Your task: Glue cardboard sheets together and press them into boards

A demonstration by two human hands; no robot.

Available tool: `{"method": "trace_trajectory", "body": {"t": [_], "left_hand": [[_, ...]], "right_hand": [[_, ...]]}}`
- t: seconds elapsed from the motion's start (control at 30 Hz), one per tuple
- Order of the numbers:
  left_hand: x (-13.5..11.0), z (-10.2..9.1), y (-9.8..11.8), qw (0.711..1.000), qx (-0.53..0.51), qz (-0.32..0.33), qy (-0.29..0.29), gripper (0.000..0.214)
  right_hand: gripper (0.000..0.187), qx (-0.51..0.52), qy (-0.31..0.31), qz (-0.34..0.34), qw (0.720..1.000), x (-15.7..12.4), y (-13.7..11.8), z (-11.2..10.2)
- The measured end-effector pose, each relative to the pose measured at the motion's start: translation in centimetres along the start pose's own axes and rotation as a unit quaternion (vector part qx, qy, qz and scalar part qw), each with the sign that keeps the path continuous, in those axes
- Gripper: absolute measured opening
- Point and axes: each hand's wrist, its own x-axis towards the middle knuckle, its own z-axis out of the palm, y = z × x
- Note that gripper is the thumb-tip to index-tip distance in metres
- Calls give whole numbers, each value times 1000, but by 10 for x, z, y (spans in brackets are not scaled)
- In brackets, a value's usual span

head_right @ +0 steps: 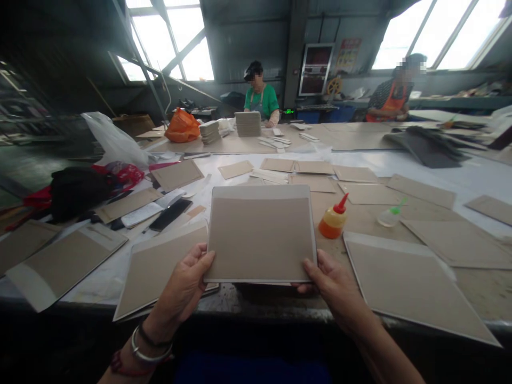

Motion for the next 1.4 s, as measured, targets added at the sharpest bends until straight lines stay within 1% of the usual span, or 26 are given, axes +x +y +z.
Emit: {"method": "trace_trajectory", "body": {"t": [0.1,0.27,0.37,0.47,0.57,0.67,0.77,0.97,1.03,1.2,1.3,1.4], "left_hand": [[-3,-2,-1,1000,2,-6,12,41],[-2,-10,-6,998,18,-17,56,49],[0,-13,-8,997,25,-26,69,51],[1,-15,-9,996,21,-35,81,52],[1,-15,-10,994,18,-43,96,52],[0,-17,-13,993,27,-33,109,51],[0,-20,-17,992,40,-19,115,49],[0,-20,-23,991,56,13,124,39],[1,-19,-24,989,66,17,129,35],[1,-18,-30,988,78,30,131,30],[1,-17,-33,986,79,31,141,30],[1,-17,-32,987,66,19,142,33]], "right_hand": [[40,2,-17,-6,1000,0,2,2],[35,12,-5,5,1000,2,1,10],[31,13,-19,3,1000,5,0,14],[30,-29,-34,-10,999,7,0,15],[31,-75,-28,-8,997,7,-2,16],[34,-96,-15,6,995,4,-4,19],[36,-115,-11,3,993,3,-4,23],[32,-169,18,-42,985,3,-2,28],[31,-164,20,-43,985,3,0,30],[30,-93,7,-12,996,4,8,32],[27,-95,3,-2,995,4,11,32],[26,-98,-2,4,995,5,11,29]]}}
